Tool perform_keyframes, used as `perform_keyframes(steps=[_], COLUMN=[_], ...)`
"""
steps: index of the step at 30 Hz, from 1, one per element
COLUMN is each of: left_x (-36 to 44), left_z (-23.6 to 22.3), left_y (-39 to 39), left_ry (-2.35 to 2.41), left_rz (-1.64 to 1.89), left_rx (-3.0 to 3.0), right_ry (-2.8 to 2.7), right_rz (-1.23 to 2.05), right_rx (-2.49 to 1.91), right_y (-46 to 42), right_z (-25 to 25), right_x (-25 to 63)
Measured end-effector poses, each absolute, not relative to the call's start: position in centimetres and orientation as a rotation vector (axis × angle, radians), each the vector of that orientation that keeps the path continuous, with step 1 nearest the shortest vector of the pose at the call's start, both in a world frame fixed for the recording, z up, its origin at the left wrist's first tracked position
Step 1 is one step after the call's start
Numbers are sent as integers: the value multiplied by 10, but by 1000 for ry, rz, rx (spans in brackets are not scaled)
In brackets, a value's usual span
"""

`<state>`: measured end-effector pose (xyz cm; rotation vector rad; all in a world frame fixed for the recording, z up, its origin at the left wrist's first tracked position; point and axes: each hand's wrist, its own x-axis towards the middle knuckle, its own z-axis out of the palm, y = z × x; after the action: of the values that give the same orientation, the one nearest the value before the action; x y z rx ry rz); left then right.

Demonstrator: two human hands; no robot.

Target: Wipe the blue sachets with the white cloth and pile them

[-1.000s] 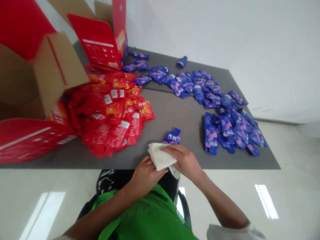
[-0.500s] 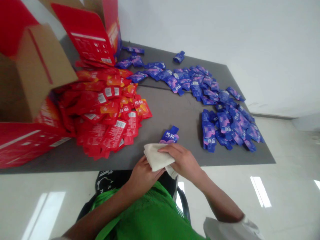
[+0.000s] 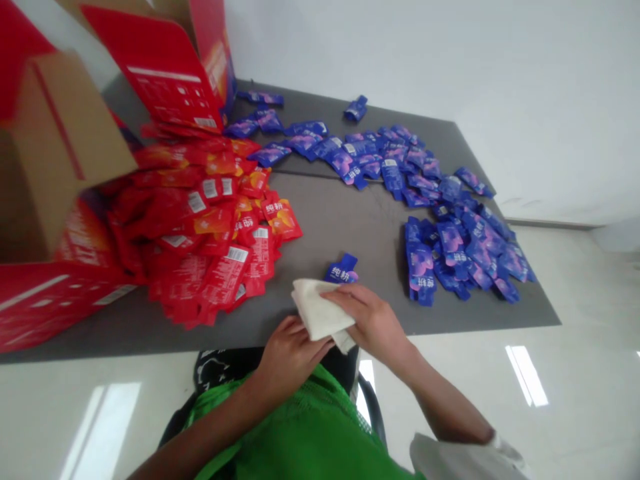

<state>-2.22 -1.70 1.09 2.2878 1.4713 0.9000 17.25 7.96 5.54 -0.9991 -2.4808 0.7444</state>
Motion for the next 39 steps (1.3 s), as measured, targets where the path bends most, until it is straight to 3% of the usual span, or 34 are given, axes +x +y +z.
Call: perform_keyframes(steps=[4,10,15,20,29,34,39], left_x=[-22,-21,-22,-22,-21,-21,-22], left_z=[12,14,14,14,16,15,15], left_y=[-17,-16,-17,-18,-17,-17,-18], left_ry=[1457,1414,1427,1499,1430,1448,1496], left_rz=[867,821,811,833,763,781,804], left_rx=[2254,2210,2220,2256,2198,2217,2250], right_ry=[-2490,-2449,-2370,-2545,-2453,-2381,-2527], right_rz=[789,554,626,798,538,637,816], right_rx=[-1058,-1286,-1121,-1018,-1286,-1129,-1024], right_y=[89,154,108,71,157,104,69], right_z=[40,49,70,56,49,66,53], right_x=[169,174,169,162,175,171,163])
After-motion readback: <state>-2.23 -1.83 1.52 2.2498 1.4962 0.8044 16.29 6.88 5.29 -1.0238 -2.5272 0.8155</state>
